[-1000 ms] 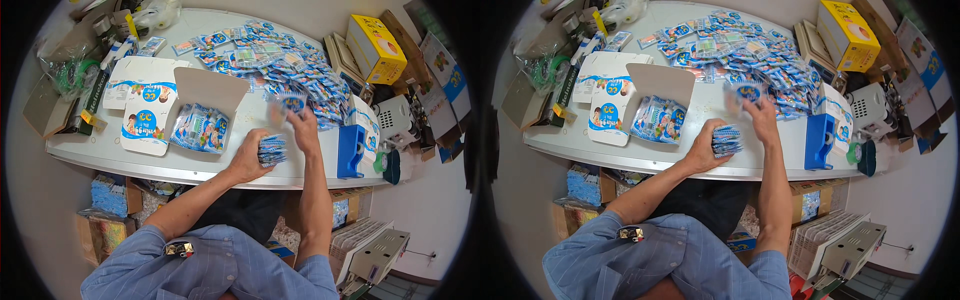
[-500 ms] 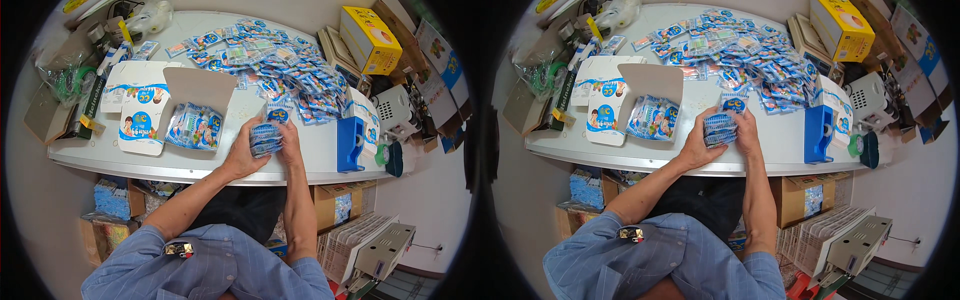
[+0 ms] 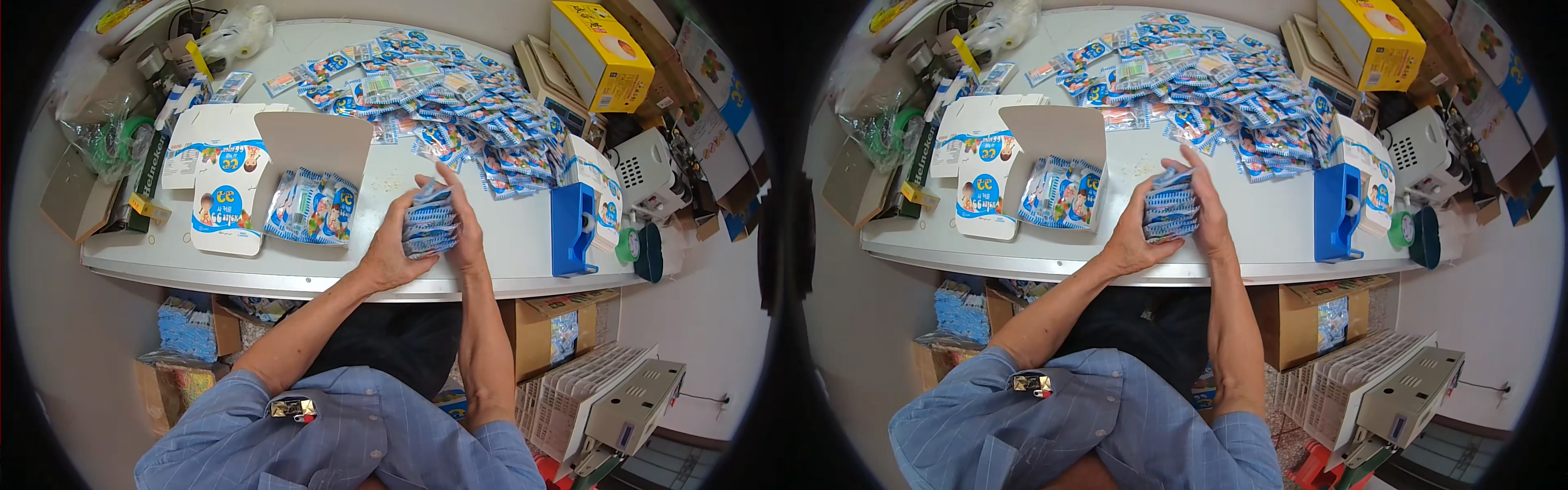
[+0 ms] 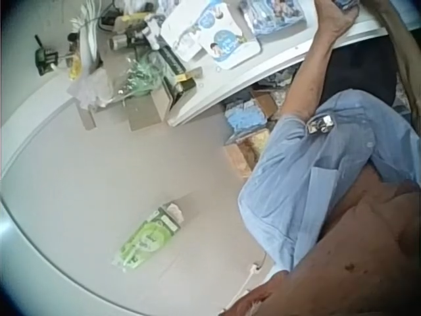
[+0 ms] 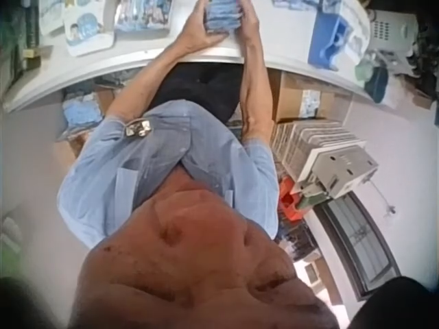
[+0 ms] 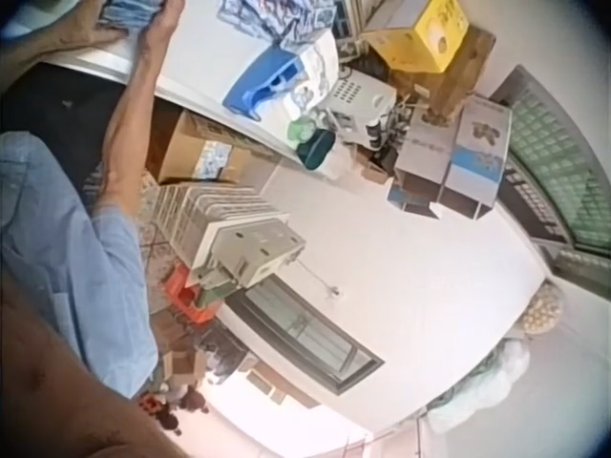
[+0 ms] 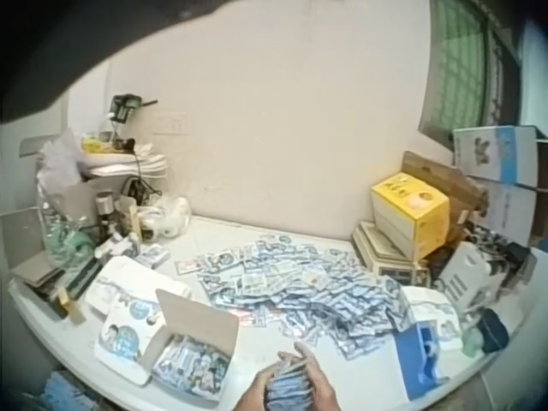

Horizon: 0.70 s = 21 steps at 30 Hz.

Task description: Assembling cardboard boxes and filling them with a specific quantity of small packets.

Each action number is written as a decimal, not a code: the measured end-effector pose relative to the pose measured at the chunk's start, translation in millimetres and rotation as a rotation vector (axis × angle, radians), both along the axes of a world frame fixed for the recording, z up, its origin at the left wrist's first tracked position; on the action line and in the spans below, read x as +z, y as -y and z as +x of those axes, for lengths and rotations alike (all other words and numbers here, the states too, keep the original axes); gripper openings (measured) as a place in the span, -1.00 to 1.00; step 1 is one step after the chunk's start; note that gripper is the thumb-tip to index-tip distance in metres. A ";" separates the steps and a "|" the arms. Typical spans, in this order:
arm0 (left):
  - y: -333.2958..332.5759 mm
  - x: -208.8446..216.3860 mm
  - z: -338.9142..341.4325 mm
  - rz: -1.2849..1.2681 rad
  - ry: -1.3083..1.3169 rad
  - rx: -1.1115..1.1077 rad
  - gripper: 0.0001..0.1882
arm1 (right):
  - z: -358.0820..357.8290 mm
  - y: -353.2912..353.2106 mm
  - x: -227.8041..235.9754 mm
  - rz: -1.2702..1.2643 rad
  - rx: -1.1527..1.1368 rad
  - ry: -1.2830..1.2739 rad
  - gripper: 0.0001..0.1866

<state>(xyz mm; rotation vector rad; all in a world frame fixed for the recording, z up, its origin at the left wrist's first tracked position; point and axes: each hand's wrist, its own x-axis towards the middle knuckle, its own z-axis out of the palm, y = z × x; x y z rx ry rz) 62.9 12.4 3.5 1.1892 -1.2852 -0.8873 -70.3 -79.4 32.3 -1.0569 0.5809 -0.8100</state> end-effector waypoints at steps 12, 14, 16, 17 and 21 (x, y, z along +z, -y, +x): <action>-0.9 -2.2 -0.6 0.060 0.056 0.068 -0.10 | -5.7 50.2 5.0 -0.595 -0.265 -0.733 -0.48; -1.6 -0.7 -1.4 0.054 0.050 0.063 -0.11 | 11.7 75.0 0.5 -0.740 -0.313 -0.783 -0.55; -1.3 -1.9 -2.0 0.052 0.046 0.050 -0.11 | 31.9 90.5 2.5 -0.893 -0.351 -0.821 -0.61; -2.5 0.5 -2.5 0.044 0.061 0.050 -0.11 | 41.6 94.4 4.4 -1.045 -0.339 -1.010 -0.65; -2.4 1.7 -4.4 0.035 0.095 0.060 -0.08 | 67.3 113.1 0.3 -1.292 -0.311 -1.411 -0.80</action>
